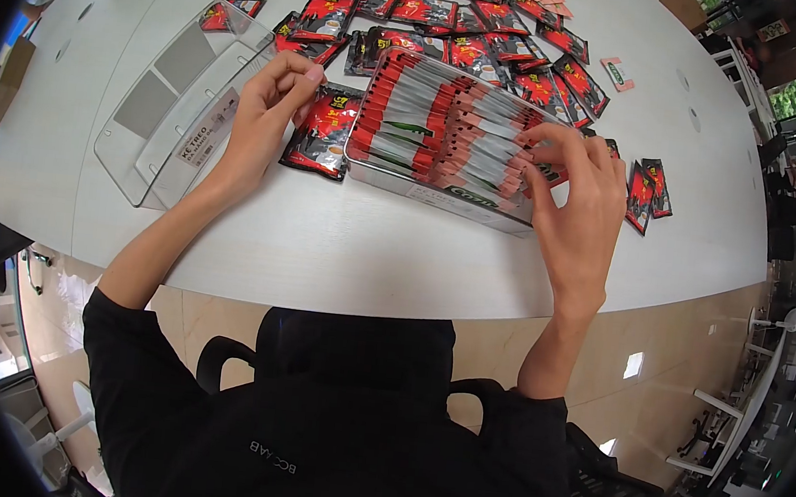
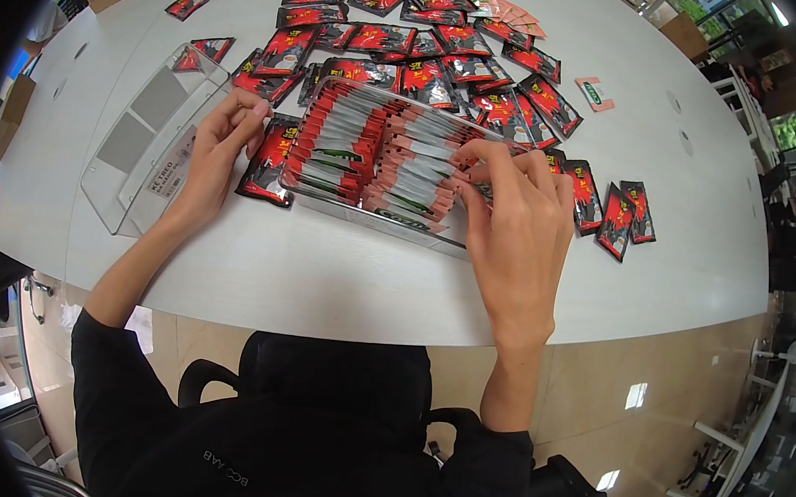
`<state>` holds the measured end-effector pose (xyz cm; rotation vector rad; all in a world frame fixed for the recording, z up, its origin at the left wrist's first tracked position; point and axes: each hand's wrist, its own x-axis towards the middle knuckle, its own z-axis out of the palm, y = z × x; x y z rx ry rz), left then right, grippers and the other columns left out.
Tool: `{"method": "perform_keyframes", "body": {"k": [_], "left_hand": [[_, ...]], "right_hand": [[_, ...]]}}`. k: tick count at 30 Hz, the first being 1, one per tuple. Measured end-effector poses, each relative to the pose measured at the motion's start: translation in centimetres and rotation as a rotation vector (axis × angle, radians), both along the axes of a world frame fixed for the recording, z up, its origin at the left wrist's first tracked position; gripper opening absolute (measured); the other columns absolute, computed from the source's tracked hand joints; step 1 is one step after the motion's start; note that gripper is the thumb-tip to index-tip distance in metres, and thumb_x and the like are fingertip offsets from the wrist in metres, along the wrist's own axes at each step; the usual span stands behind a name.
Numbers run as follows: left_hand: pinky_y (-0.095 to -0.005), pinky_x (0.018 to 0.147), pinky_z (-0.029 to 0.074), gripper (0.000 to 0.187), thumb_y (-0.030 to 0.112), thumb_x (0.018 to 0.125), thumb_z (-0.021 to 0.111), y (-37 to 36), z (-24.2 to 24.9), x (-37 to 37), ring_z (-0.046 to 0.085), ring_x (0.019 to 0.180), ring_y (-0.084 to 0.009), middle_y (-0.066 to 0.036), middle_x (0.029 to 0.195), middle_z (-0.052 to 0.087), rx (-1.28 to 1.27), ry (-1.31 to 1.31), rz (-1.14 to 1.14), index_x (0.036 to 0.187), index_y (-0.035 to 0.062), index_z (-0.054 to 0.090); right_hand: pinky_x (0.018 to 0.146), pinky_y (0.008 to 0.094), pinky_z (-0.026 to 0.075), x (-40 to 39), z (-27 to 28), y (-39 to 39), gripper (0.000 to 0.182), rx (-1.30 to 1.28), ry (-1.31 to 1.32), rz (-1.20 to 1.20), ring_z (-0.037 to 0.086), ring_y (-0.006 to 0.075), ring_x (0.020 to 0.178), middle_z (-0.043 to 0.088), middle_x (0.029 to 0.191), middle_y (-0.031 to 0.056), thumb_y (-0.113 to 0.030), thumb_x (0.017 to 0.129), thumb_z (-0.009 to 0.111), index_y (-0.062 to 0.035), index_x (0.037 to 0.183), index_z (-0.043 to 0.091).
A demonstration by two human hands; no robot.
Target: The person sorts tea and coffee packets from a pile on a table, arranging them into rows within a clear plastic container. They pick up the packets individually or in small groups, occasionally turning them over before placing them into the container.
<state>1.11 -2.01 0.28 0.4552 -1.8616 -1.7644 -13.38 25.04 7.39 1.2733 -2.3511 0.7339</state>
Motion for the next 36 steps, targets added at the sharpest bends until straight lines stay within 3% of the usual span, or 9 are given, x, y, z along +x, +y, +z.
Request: {"method": "perform_keyframes", "body": {"k": [5,7,16,22,32,36], "left_hand": [[-0.0208,0.062,0.033,0.016,0.023,0.102,0.059,0.1,0.0,0.0,0.043,0.066,-0.0020,0.007,0.070,0.050,0.008,0.000,0.010,0.097,0.0074,0.059],[-0.0203,0.065,0.031,0.016,0.023,0.102,0.058,0.2,0.3,0.1,0.040,0.067,-0.0028,0.007,0.071,0.048,0.009,-0.026,-0.002,0.098,0.0075,0.057],[-0.0208,0.062,0.034,0.017,0.023,0.102,0.059,-0.1,-0.1,0.0,0.043,0.066,-0.0022,0.006,0.070,0.051,0.001,-0.003,-0.009,0.098,0.0069,0.060],[-0.0203,0.061,0.034,0.016,0.023,0.102,0.059,-0.1,-0.1,0.0,0.043,0.066,-0.0018,0.007,0.070,0.050,-0.009,-0.005,0.001,0.098,0.0071,0.060],[-0.0204,0.061,0.034,0.016,0.023,0.102,0.059,0.0,0.0,0.0,0.043,0.066,-0.0016,0.007,0.070,0.051,-0.010,-0.005,0.000,0.098,0.0074,0.060],[-0.0203,0.063,0.032,0.015,0.022,0.102,0.059,0.0,0.0,0.0,0.042,0.066,-0.0021,0.007,0.072,0.050,0.011,-0.013,0.008,0.098,0.0075,0.059]], "right_hand": [[0.075,0.0341,0.039,0.2,0.2,0.2,0.026,-0.073,-0.038,0.024,0.058,0.0169,0.074,0.069,0.078,-0.0029,-0.002,0.076,0.077,-0.0117,0.097,0.067],[0.071,0.0330,0.037,0.0,-0.5,0.0,0.026,-0.305,-0.127,0.017,0.057,0.0157,0.071,0.068,0.076,-0.0034,-0.002,0.075,0.078,-0.0122,0.096,0.067],[0.067,0.0337,0.037,0.1,0.0,-0.5,0.016,-0.037,0.083,0.062,0.054,0.0170,0.074,0.066,0.071,-0.0029,-0.003,0.075,0.077,-0.0116,0.087,0.073],[0.069,0.0349,0.038,-0.1,0.1,-0.4,0.022,-0.028,0.174,0.084,0.054,0.0191,0.079,0.065,0.073,-0.0028,-0.001,0.073,0.075,-0.0127,0.091,0.076],[0.072,0.0334,0.039,-0.3,0.5,0.0,0.020,0.063,0.077,0.157,0.055,0.0193,0.079,0.067,0.075,-0.0022,-0.003,0.073,0.077,-0.0132,0.091,0.076],[0.072,0.0326,0.039,-0.7,0.8,0.4,0.019,-0.050,-0.027,0.119,0.055,0.0178,0.079,0.071,0.081,-0.0028,-0.007,0.074,0.079,-0.0136,0.091,0.076]]}}
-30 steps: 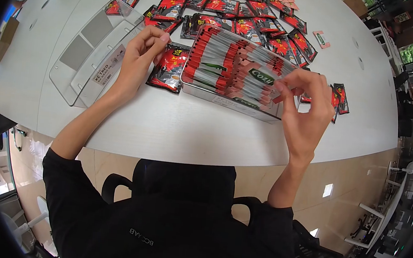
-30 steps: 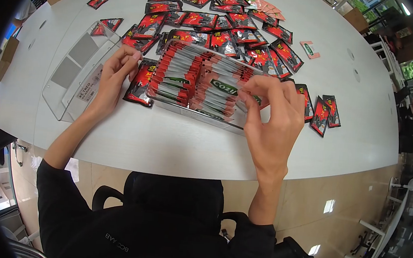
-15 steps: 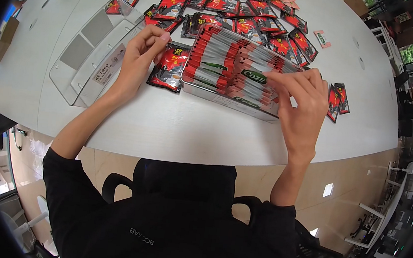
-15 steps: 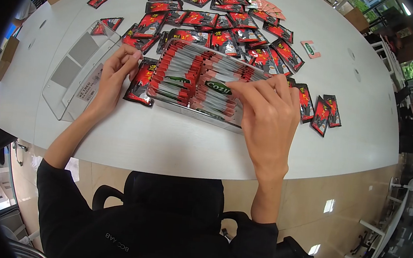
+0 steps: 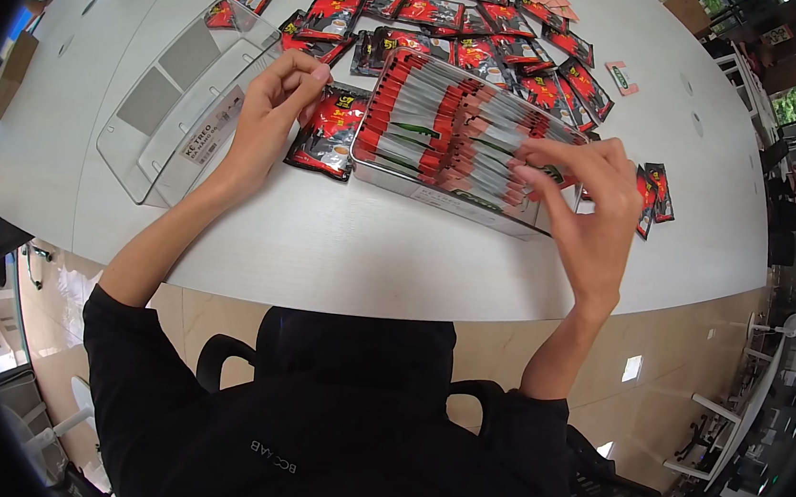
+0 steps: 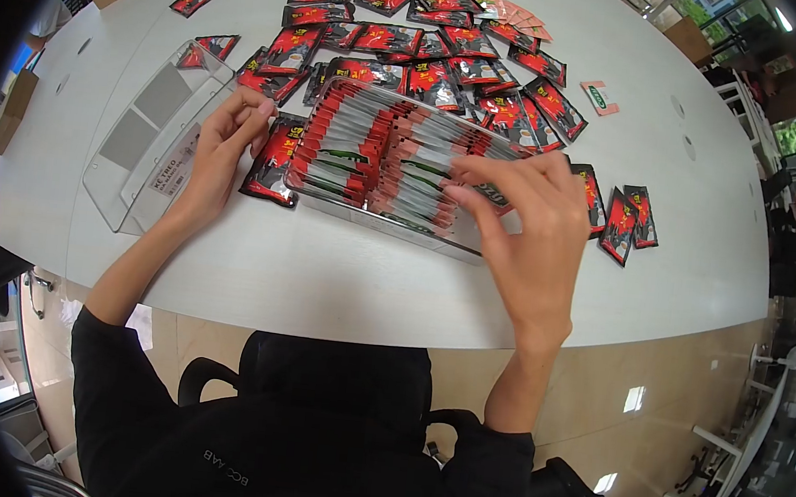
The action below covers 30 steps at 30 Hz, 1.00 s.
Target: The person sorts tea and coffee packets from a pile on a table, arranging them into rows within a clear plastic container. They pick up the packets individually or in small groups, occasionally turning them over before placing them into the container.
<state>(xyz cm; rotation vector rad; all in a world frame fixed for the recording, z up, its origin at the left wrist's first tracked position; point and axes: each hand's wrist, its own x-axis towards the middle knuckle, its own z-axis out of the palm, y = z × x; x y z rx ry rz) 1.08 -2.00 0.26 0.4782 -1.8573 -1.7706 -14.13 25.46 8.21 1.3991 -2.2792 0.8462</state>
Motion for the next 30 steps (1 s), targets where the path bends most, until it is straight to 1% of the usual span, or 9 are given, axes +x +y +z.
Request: {"method": "perform_keyframes", "body": {"k": [2,5,7,10,14,19,23,26,30], "left_hand": [[-0.0204,0.061,0.034,0.015,0.022,0.102,0.059,-0.1,-0.1,0.0,0.043,0.066,-0.0017,0.007,0.070,0.051,-0.002,0.016,0.002,0.097,0.0075,0.060],[-0.0205,0.061,0.034,0.015,0.022,0.102,0.059,0.0,0.0,0.0,0.043,0.066,-0.0017,0.007,0.070,0.051,-0.006,0.011,-0.015,0.098,0.0075,0.060],[-0.0205,0.061,0.034,0.015,0.022,0.102,0.059,0.1,0.1,0.0,0.044,0.066,-0.0018,0.006,0.070,0.051,-0.009,0.000,-0.005,0.098,0.0074,0.060],[-0.0206,0.062,0.034,0.015,0.022,0.102,0.059,0.0,0.0,0.0,0.043,0.066,-0.0020,0.006,0.070,0.050,-0.010,0.009,-0.007,0.098,0.0073,0.060],[-0.0206,0.062,0.034,0.015,0.022,0.102,0.059,0.1,0.1,0.0,0.043,0.065,-0.0021,0.006,0.070,0.050,-0.014,0.005,-0.005,0.098,0.0073,0.060],[-0.0207,0.061,0.033,0.016,0.022,0.102,0.059,0.1,0.1,0.0,0.043,0.065,-0.0019,0.007,0.069,0.049,-0.006,0.004,-0.002,0.098,0.0073,0.060],[-0.0208,0.061,0.033,0.016,0.023,0.102,0.058,0.1,0.2,0.0,0.043,0.065,-0.0017,0.007,0.069,0.049,-0.011,0.007,-0.008,0.098,0.0074,0.060],[-0.0208,0.061,0.033,0.016,0.022,0.102,0.058,0.2,0.3,0.0,0.042,0.065,-0.0017,0.007,0.069,0.049,-0.009,-0.003,-0.008,0.097,0.0074,0.060],[-0.0201,0.064,0.031,0.015,0.022,0.102,0.059,0.3,0.4,0.1,0.040,0.066,-0.0024,0.007,0.071,0.047,0.001,-0.012,-0.017,0.098,0.0075,0.058]], "right_hand": [[0.072,0.0326,0.039,-0.6,-0.1,0.3,0.018,-0.055,-0.061,-0.009,0.056,0.0172,0.078,0.072,0.083,-0.0032,-0.009,0.074,0.079,-0.0139,0.091,0.076],[0.073,0.0321,0.038,-1.2,-0.4,0.4,0.016,-0.082,0.035,-0.103,0.056,0.0167,0.078,0.073,0.086,-0.0036,-0.011,0.075,0.079,-0.0136,0.091,0.076],[0.075,0.0328,0.039,-1.2,-0.4,0.2,0.015,-0.007,0.048,-0.053,0.056,0.0175,0.079,0.072,0.084,-0.0033,-0.013,0.077,0.078,-0.0135,0.091,0.076],[0.077,0.0341,0.039,-1.1,-0.7,-0.4,0.012,0.030,0.097,-0.068,0.056,0.0180,0.083,0.071,0.083,-0.0038,-0.013,0.077,0.078,-0.0140,0.089,0.075],[0.079,0.0357,0.039,-1.2,-0.8,-0.7,0.011,0.027,0.138,-0.086,0.055,0.0189,0.088,0.067,0.086,-0.0041,-0.015,0.077,0.078,-0.0140,0.087,0.074],[0.080,0.0364,0.038,-1.2,-0.7,-1.1,0.011,0.030,0.140,-0.072,0.052,0.0208,0.094,0.060,0.096,-0.0021,-0.016,0.077,0.079,-0.0119,0.084,0.071],[0.081,0.0374,0.038,-1.3,-0.9,-1.5,0.012,0.023,0.157,-0.067,0.051,0.0213,0.095,0.059,0.097,-0.0015,-0.018,0.078,0.079,-0.0115,0.085,0.071],[0.083,0.0386,0.038,-1.1,-0.9,-1.5,0.014,0.030,0.100,-0.051,0.051,0.0221,0.098,0.058,0.098,-0.0014,-0.019,0.078,0.079,-0.0117,0.086,0.071],[0.085,0.0401,0.039,-1.2,-0.8,-1.4,0.013,0.037,0.109,-0.026,0.050,0.0235,0.101,0.057,0.097,-0.0010,-0.020,0.078,0.079,-0.0116,0.085,0.072]]}}
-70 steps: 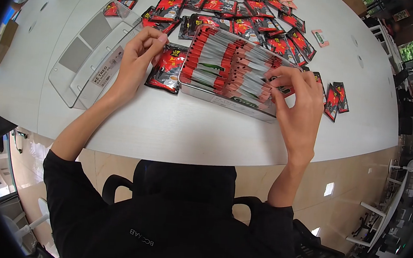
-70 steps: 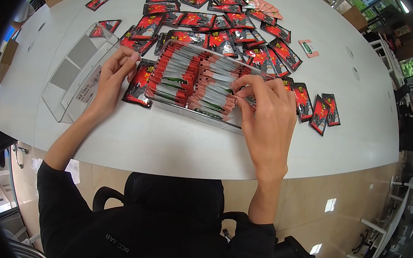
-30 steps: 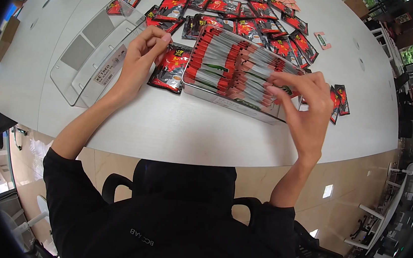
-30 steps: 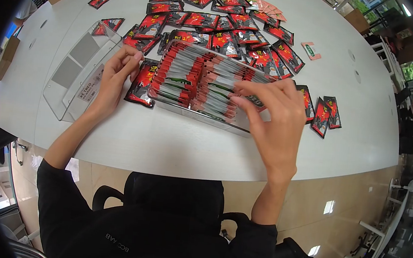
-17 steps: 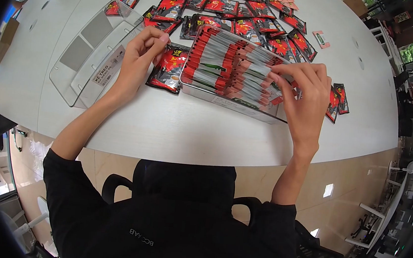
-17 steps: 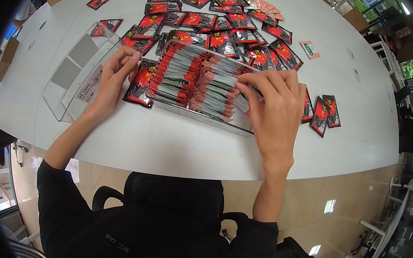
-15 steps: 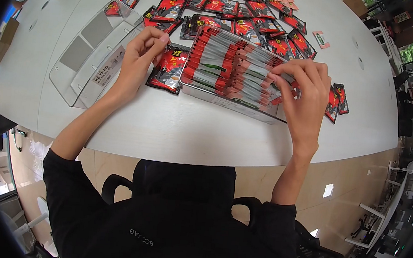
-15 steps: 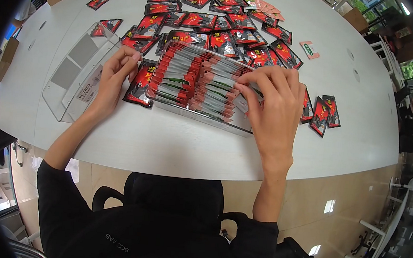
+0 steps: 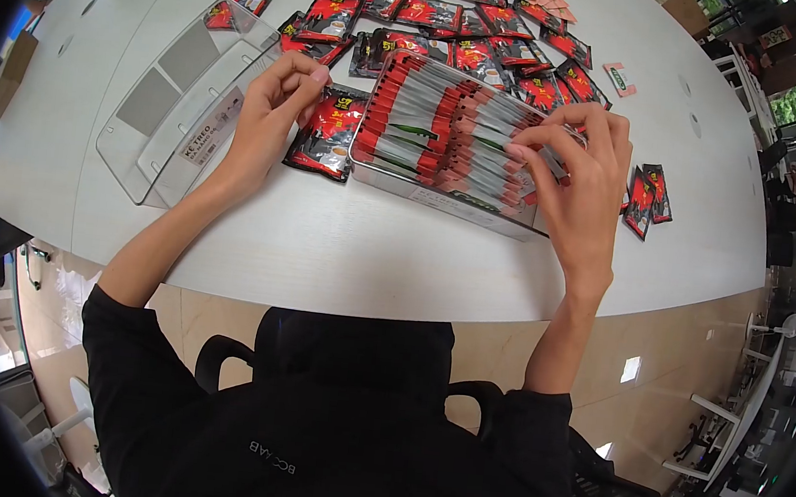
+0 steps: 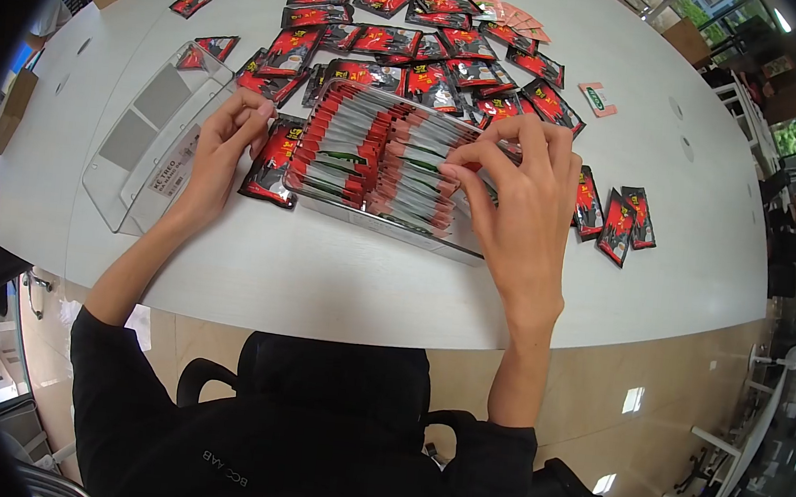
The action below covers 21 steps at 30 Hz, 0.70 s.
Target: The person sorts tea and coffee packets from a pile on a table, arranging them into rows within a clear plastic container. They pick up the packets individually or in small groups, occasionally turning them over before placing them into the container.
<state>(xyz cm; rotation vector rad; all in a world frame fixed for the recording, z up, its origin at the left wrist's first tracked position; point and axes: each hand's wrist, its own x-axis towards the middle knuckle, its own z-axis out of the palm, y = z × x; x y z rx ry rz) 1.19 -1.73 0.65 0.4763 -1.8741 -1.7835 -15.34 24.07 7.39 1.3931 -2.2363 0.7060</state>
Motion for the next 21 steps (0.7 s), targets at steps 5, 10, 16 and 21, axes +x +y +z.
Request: {"method": "perform_keyframes", "body": {"k": [5,10,16,21], "left_hand": [[-0.0201,0.065,0.031,0.015,0.022,0.102,0.059,-0.1,-0.1,0.0,0.040,0.066,-0.0024,0.007,0.071,0.047,0.004,0.006,0.001,0.098,0.0076,0.058],[-0.0203,0.064,0.031,0.016,0.023,0.102,0.059,0.1,0.1,-0.1,0.040,0.066,-0.0022,0.007,0.070,0.047,0.007,0.000,0.005,0.098,0.0075,0.058],[-0.0205,0.063,0.032,0.016,0.022,0.102,0.058,-0.2,-0.2,-0.1,0.041,0.066,-0.0022,0.007,0.071,0.047,-0.001,0.003,0.000,0.097,0.0074,0.058],[-0.0208,0.061,0.033,0.016,0.023,0.102,0.058,-0.4,-0.5,-0.2,0.042,0.065,-0.0014,0.007,0.068,0.048,0.000,0.027,0.004,0.098,0.0079,0.059]], "right_hand": [[0.086,0.0407,0.039,0.2,-0.6,-0.6,0.011,-0.093,-0.004,-0.010,0.049,0.0243,0.102,0.057,0.096,-0.0003,-0.019,0.077,0.080,-0.0122,0.082,0.073],[0.085,0.0405,0.041,0.1,0.6,0.1,0.008,-0.074,-0.071,0.004,0.050,0.0252,0.100,0.059,0.095,0.0011,-0.015,0.077,0.079,-0.0123,0.083,0.074],[0.085,0.0400,0.043,-1.9,1.8,-2.0,0.008,-0.074,0.125,0.108,0.052,0.0246,0.100,0.061,0.094,-0.0001,-0.015,0.078,0.078,-0.0117,0.084,0.074],[0.089,0.0402,0.045,-2.7,2.8,-3.2,0.007,0.130,0.212,0.194,0.054,0.0213,0.102,0.060,0.092,-0.0017,-0.016,0.078,0.077,-0.0119,0.083,0.074]]}}
